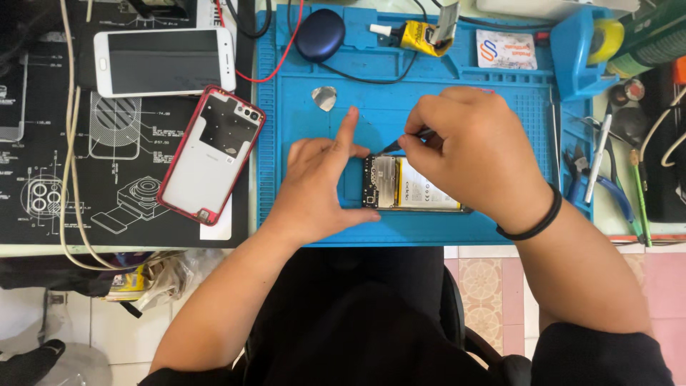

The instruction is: The person disassembles a red smartphone by removing the SIM tray and prying off the back cover. They then use a screwdriver to remove several screws from the internal metal shield, exposing the battery and motherboard.

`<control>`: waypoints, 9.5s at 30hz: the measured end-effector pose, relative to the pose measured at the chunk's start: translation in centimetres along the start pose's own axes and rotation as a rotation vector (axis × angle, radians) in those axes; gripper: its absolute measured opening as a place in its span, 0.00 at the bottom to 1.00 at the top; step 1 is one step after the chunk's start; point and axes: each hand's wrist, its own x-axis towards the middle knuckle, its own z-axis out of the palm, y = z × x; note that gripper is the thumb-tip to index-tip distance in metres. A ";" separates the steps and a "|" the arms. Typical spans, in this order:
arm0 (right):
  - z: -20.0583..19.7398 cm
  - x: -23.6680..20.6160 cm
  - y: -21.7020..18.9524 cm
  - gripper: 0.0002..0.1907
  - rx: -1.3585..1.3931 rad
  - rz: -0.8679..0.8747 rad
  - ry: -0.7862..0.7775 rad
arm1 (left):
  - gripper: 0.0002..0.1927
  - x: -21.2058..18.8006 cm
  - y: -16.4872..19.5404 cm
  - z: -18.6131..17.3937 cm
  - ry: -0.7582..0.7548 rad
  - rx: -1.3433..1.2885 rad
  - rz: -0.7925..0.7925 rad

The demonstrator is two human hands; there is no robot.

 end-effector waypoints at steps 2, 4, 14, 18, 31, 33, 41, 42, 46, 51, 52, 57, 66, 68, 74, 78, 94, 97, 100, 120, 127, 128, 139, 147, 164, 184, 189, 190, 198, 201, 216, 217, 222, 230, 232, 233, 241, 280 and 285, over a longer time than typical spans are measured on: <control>0.0 0.1 0.1 0.08 -0.010 0.004 -0.006 | 0.72 0.0 0.0 0.1 0.009 0.004 -0.003; 0.1 0.1 0.0 0.08 -0.020 0.014 -0.013 | 0.72 -0.1 0.0 0.1 0.014 0.013 0.006; 0.4 0.8 -1.5 0.10 -0.267 0.009 -0.080 | 0.70 -0.2 0.1 0.2 0.021 0.024 -0.004; 0.8 1.7 -2.6 0.12 -0.532 -0.043 -0.188 | 0.70 -0.3 0.1 0.1 0.039 0.018 0.022; -1.1 4.2 -2.3 0.10 -0.312 -0.166 -0.280 | 0.73 -0.3 -0.5 0.1 0.031 -0.043 0.010; -0.8 3.4 -2.0 0.13 -0.359 -0.240 -0.177 | 0.73 -0.2 -0.5 0.1 0.028 -0.041 0.003; -0.9 2.7 -2.1 0.12 -0.416 -0.101 -0.312 | 0.72 -0.4 -0.5 0.3 0.053 -0.031 0.027; -0.9 2.7 -2.3 0.16 -0.490 -0.005 -0.387 | 0.72 -0.4 -0.5 0.3 0.053 -0.032 0.024; -1.1 2.2 -2.5 0.15 -0.215 -0.216 -0.130 | 0.69 -0.3 -0.3 0.3 0.061 -0.038 0.018; -0.7 1.3 -1.6 0.07 -0.144 -0.009 -0.167 | 0.52 0.0 0.1 0.1 0.053 -0.010 -0.045; -0.7 1.1 -1.4 0.06 -0.092 -0.027 -0.142 | 0.46 0.1 0.1 0.1 0.037 0.005 -0.058; -1.6 -0.5 -0.2 0.07 0.146 0.062 -0.047 | 0.19 1.0 0.1 -0.1 0.104 -0.008 -0.049; -1.3 -2.2 2.0 0.07 0.387 0.396 0.060 | 0.07 3.6 0.0 -0.5 0.125 0.029 -0.082; -1.0 -2.3 2.0 0.07 0.361 0.367 0.014 | 0.11 4.2 -0.3 -0.6 0.092 -0.041 -0.208; -0.2 -2.1 1.4 0.06 0.323 0.277 -0.012 | 0.17 3.9 -1.3 -1.0 0.018 -0.032 -0.089; 0.0 -1.6 0.6 0.06 0.209 0.188 -0.001 | 0.17 3.7 -1.9 -1.1 -0.056 -0.006 -0.074; -1.0 2.7 -2.8 0.10 -0.416 -0.255 -0.270 | 0.11 3.0 -2.2 -0.4 0.006 0.020 0.002; -1.5 3.0 -3.1 0.09 -0.432 -0.097 -0.407 | 0.11 2.9 -2.2 -0.4 0.020 0.019 0.014; -1.8 2.6 -3.4 0.12 -0.376 -0.210 -0.336 | 0.11 3.0 -2.1 -0.2 0.050 0.009 0.026; -2.4 -0.1 -0.2 0.07 0.129 0.077 -0.125 | 0.16 2.8 -2.0 -0.8 0.000 -0.032 0.048; -0.7 -3.1 2.6 0.09 0.634 0.541 -0.002 | 0.08 2.9 -2.1 -0.2 0.044 -0.081 -0.013; -0.4 -3.3 2.8 0.10 0.652 0.552 0.010 | 0.07 3.0 -2.0 -0.1 0.058 -0.078 -0.008; -0.3 -3.3 1.1 0.07 0.254 0.279 0.075 | 0.05 4.9 -1.4 1.3 0.262 0.094 -0.158; -0.2 -2.4 -0.8 0.07 0.182 0.199 0.049 | 0.10 3.1 -2.3 -1.1 -0.032 -0.012 0.005; 0.1 2.4 -2.6 0.16 -0.511 -0.045 -0.239 | 0.12 2.6 -2.7 -0.7 -0.019 0.010 0.072; -0.8 2.2 -2.7 0.13 -0.221 -0.081 -0.209 | 0.13 2.4 -2.1 0.2 0.121 0.019 0.067; -0.8 1.8 -2.8 0.16 -0.008 -0.148 -0.109 | 0.14 2.4 -1.9 0.1 0.113 0.018 0.044; -0.7 1.8 -2.6 0.12 -0.057 -0.085 -0.108 | 0.14 2.4 -1.9 0.1 0.106 0.011 0.036; -1.1 -0.3 1.0 0.10 0.265 0.222 -0.073 | 0.11 2.8 -2.0 -0.2 0.079 -0.013 0.031; -0.3 -1.4 2.1 0.11 0.518 0.491 -0.040 | 0.07 2.9 -2.1 -0.2 0.100 -0.026 0.018; 1.2 -2.1 3.4 0.09 0.570 0.553 0.105 | 0.13 3.5 -1.5 0.4 0.248 -0.059 -0.031; 1.3 -2.0 3.4 0.09 0.578 0.557 0.104 | 0.10 3.4 -1.5 0.5 0.253 -0.050 -0.020; 1.1 -2.0 3.6 0.09 0.565 0.543 0.127 | 0.05 3.7 -1.9 1.1 0.304 0.011 -0.054; 0.0 -2.5 1.9 0.08 0.325 0.400 0.102 | 0.09 4.4 -2.3 2.0 0.361 0.177 -0.060; -0.2 -2.6 1.2 0.07 0.276 0.360 0.083 | 0.09 4.3 -2.2 1.7 0.340 0.105 -0.099; -0.3 -2.6 0.9 0.07 0.251 0.350 0.073 | 0.09 4.2 -2.0 1.5 0.328 0.069 -0.118; -0.5 -2.1 -0.8 0.07 0.149 0.233 0.009 | 0.21 3.1 -1.7 -0.8 0.014 -0.142 -0.075; -0.5 2.2 -3.7 0.17 -0.261 -0.105 -0.327 | 0.13 2.7 -2.8 -0.2 0.030 -0.042 -0.084; -0.3 2.0 -3.3 0.20 -0.081 -0.265 -0.095 | 0.11 2.7 -2.7 -0.2 0.042 -0.056 -0.027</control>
